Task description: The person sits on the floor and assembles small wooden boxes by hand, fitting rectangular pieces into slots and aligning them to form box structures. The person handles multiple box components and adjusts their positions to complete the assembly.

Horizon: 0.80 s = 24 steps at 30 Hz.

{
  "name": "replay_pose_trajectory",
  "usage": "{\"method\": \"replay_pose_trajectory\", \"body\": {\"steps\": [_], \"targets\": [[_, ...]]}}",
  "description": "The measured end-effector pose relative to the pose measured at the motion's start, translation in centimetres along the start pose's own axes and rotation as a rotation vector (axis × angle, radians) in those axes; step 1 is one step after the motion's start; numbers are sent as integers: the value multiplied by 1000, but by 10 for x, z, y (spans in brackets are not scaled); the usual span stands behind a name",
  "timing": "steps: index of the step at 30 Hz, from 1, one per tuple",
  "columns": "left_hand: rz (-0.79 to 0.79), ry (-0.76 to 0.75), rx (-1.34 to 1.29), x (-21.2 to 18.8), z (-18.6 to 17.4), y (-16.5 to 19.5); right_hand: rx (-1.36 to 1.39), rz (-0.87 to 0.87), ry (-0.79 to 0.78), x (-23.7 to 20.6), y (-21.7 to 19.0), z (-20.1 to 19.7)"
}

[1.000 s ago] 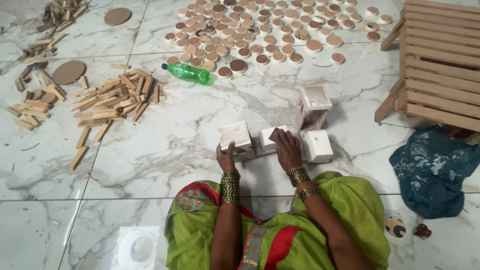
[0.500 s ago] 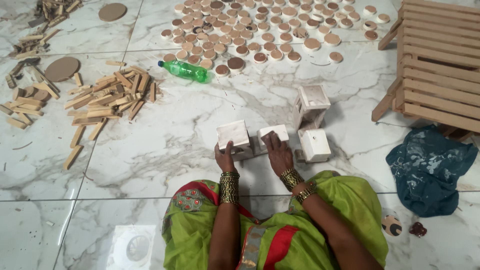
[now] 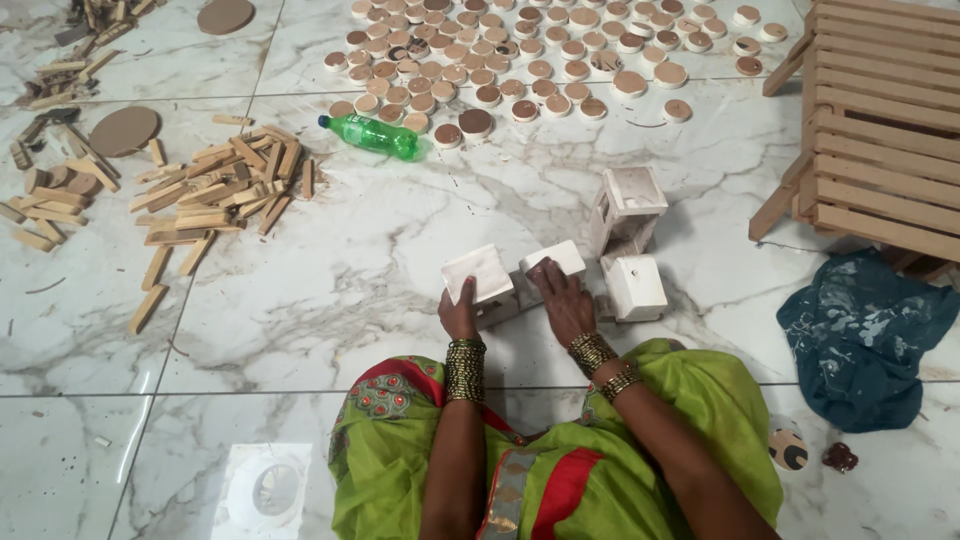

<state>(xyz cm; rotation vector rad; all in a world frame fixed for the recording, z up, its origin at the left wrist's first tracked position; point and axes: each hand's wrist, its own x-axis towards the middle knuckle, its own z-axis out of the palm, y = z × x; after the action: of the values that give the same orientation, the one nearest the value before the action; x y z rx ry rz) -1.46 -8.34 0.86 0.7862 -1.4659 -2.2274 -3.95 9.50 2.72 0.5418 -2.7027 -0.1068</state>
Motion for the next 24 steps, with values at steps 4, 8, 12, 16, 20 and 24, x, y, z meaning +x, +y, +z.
{"method": "replay_pose_trajectory", "body": {"steps": [4,8,12,16,20,24], "targets": [[76,76,94,-4,2,0,13,97,-113,-2,4,-1],[79,28,-26,-2,1,-3,24,186,-98,0,9,-3],[26,-25,-181,-1,0,-4,30,179,-69,2,12,-4],[15,-58,-209,-3,1,2,71,174,-114,3,12,-3],[-4,-16,-281,-4,-2,12,80,161,-117,-2,6,0],[-34,90,-257,3,-13,13,136,156,-119,-8,-3,3]]}}
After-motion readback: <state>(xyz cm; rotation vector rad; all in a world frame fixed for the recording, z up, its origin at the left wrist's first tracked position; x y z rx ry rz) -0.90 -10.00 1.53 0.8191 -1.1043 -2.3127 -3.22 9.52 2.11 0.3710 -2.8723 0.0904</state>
